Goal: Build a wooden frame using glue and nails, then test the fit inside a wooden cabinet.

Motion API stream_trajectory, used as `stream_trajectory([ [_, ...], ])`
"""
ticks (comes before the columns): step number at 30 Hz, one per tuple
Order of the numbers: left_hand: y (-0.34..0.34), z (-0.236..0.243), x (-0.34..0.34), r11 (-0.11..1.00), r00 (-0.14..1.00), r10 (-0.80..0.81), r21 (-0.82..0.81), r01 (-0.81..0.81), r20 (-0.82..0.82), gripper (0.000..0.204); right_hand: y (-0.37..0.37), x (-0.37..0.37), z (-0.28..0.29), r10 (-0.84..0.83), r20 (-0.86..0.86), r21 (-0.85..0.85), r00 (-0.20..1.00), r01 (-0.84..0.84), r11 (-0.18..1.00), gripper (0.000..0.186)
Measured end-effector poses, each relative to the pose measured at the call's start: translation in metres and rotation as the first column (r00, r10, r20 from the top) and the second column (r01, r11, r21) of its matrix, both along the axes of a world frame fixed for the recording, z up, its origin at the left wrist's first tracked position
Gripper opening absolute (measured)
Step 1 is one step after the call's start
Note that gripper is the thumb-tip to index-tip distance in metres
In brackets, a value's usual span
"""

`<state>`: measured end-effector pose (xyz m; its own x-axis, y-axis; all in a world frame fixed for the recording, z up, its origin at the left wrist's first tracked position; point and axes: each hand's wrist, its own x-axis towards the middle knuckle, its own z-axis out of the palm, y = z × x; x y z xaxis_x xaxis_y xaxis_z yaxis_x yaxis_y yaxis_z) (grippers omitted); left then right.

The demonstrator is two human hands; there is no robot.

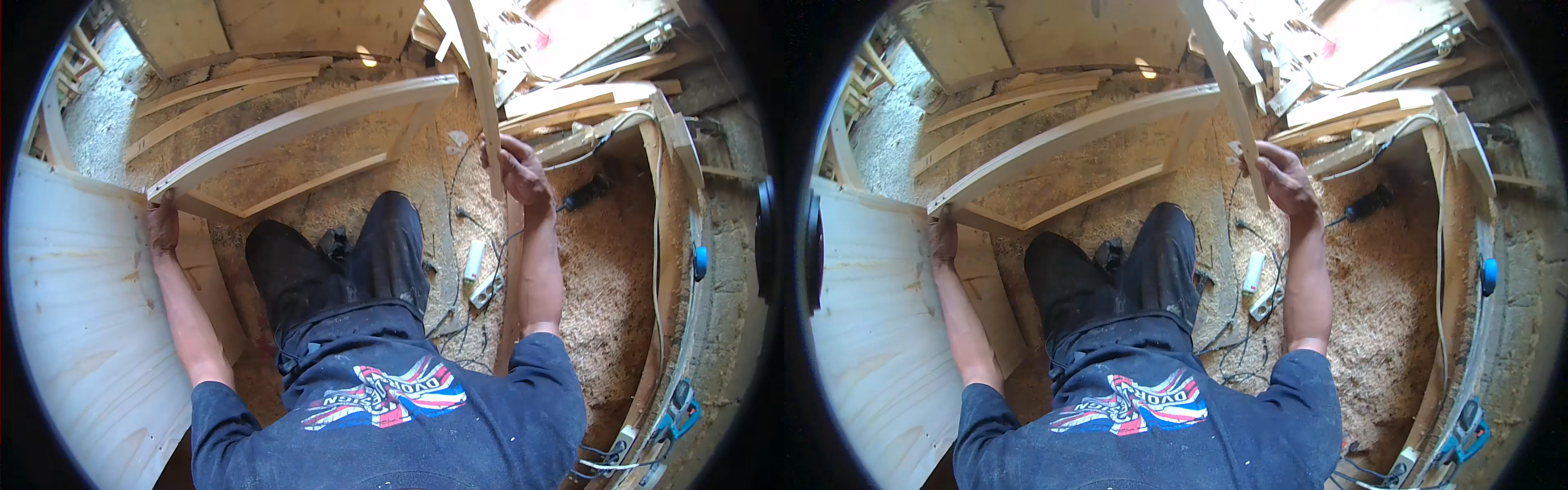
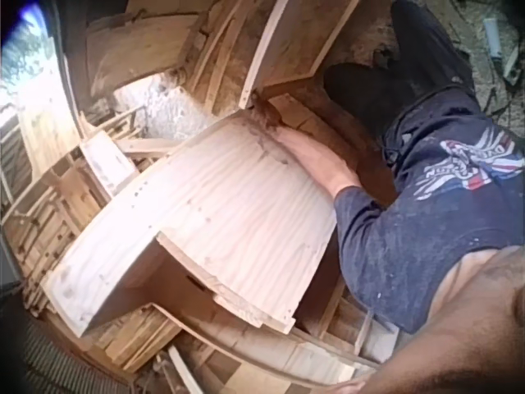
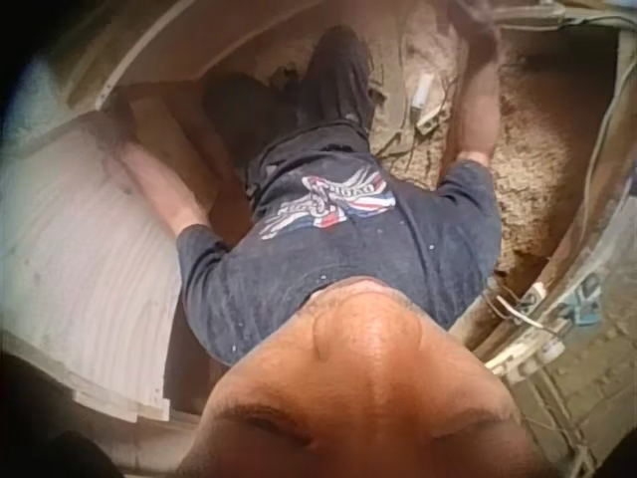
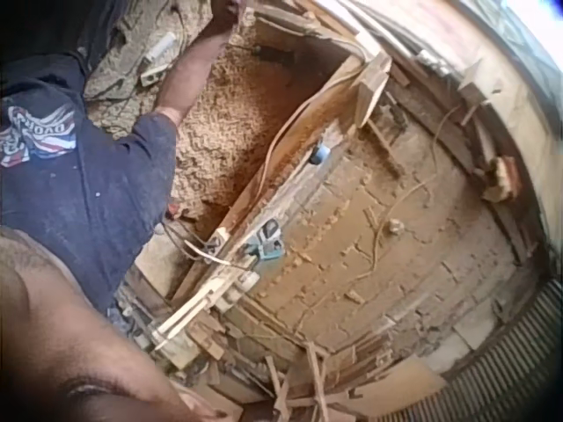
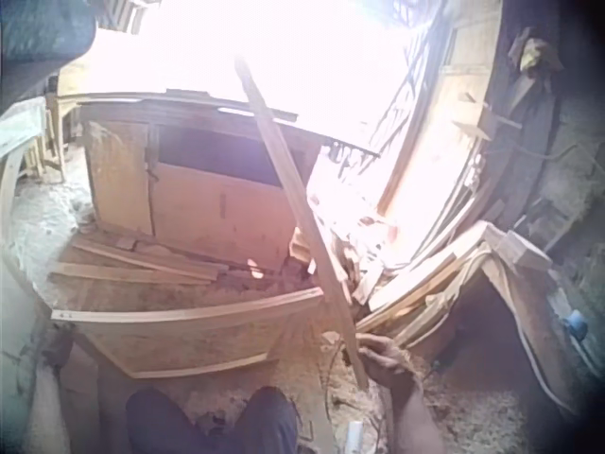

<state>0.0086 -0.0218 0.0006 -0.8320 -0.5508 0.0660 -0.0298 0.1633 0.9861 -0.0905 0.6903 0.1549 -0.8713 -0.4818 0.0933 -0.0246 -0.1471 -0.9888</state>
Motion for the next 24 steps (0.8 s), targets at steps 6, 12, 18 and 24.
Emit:
stream_trajectory([
  [6,0.018,0.004,-0.004,1.000,1.000,-0.022,0.012,0.022,-0.001,0.027,-0.077,-0.075,0.048,-0.145,-0.308,0.177,0.940,0.207,0.962,0.037],
  [12,0.001,-0.008,0.005,0.992,0.992,-0.096,0.073,0.101,-0.080,0.022,-0.158,-0.104,0.050,0.107,-0.659,0.486,0.744,0.313,0.816,0.027],
  [18,0.046,0.033,-0.001,0.992,0.998,-0.043,0.115,0.047,-0.040,0.026,-0.154,-0.119,0.022,0.309,-0.682,0.638,0.663,0.333,0.694,0.030],
  [24,0.026,0.011,0.003,0.939,0.945,-0.163,0.250,0.237,-0.284,0.033,-0.169,-0.117,0.021,0.334,-0.669,0.652,0.664,0.307,0.693,0.031],
])
